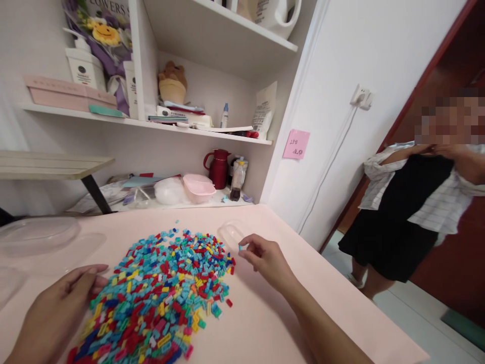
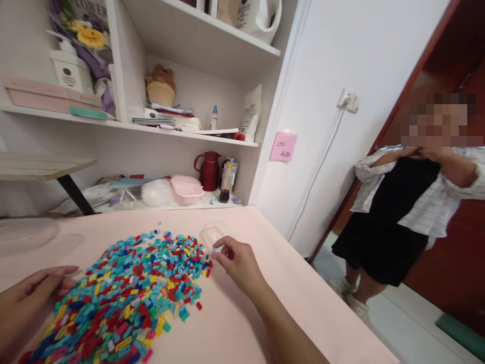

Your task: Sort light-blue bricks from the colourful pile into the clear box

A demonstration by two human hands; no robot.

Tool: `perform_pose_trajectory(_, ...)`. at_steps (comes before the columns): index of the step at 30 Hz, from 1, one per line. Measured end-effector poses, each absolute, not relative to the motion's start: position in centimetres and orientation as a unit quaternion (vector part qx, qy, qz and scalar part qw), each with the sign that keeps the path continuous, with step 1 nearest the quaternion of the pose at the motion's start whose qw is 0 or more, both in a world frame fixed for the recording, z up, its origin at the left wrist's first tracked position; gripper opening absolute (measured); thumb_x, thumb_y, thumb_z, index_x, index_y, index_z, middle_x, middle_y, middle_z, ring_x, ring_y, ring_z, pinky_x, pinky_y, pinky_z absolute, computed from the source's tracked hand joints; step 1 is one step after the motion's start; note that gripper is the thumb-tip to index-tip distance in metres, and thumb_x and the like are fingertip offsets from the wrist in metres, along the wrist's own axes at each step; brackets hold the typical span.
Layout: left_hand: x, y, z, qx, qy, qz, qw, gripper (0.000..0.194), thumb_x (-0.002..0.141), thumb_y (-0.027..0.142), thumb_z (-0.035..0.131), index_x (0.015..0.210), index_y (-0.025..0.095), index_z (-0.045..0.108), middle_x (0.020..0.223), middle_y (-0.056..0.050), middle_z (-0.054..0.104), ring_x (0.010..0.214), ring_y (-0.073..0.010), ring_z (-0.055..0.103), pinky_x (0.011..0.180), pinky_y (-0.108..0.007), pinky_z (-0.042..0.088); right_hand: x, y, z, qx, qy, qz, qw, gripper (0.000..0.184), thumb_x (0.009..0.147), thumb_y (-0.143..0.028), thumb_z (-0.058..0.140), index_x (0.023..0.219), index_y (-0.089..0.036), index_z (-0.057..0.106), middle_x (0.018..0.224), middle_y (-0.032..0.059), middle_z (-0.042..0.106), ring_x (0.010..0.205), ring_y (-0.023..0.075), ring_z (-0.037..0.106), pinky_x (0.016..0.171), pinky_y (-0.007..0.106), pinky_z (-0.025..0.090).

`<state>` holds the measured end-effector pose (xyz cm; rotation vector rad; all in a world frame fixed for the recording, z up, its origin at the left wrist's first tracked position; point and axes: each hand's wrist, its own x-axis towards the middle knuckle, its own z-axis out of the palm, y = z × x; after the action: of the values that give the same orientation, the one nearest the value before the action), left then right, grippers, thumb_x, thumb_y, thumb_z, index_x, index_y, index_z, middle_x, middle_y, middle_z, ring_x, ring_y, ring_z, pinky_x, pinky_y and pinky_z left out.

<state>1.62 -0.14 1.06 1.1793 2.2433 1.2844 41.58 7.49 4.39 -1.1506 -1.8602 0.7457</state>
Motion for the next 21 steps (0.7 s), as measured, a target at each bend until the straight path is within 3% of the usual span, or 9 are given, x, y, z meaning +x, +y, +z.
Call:
perform_pose_trajectory(6,1.8,-0.2,1.2,0.414,0.787,0.436,0.141,0.039,0.073,0.049,0.045,0.091,0.024,0.069,0.080,0.000,0.077,0.088,-0.0271,0.069,0.081,-0.036,0.048,42.0,8.2,3.8,-0.491,-0.667,0.298,0.475,0.030,0.081,-0.046,0.061,0.096,-0.020,0.067,0.053,-0.0060,0.047,0.041,0.0104,0.045,0.042,0.022,0.038)
perform_pose_trajectory(18,0.5,0.3,-0.4,0.413,0.790,0.432,0.137,0.038,0.076,0.050,0.045,0.094,0.027,0.069,0.081,0.003,0.077,0.088,-0.0256,0.069,0.080,-0.034,0.048,42.3,8.8,3.5,-0.524,-0.637,0.294,0.483,0.035,0.081,-0.048,0.060,0.097,-0.019,0.069,0.051,-0.0063,0.046,0.040,0.0101,0.043,0.039,0.022,0.037)
perform_pose_trajectory(21,0.4,0.4,-0.5,0.417,0.791,0.424,0.141,0.038,0.077,0.049,0.045,0.095,0.026,0.069,0.081,0.004,0.077,0.088,-0.0253,0.070,0.081,-0.034,0.048,42.7,9.4,3.1,-0.538,-0.628,0.291,0.481,0.039,0.081,-0.049,0.058,0.106,-0.020,0.069,0.052,-0.0061,0.048,0.039,0.0098,0.042,0.040,0.023,0.038)
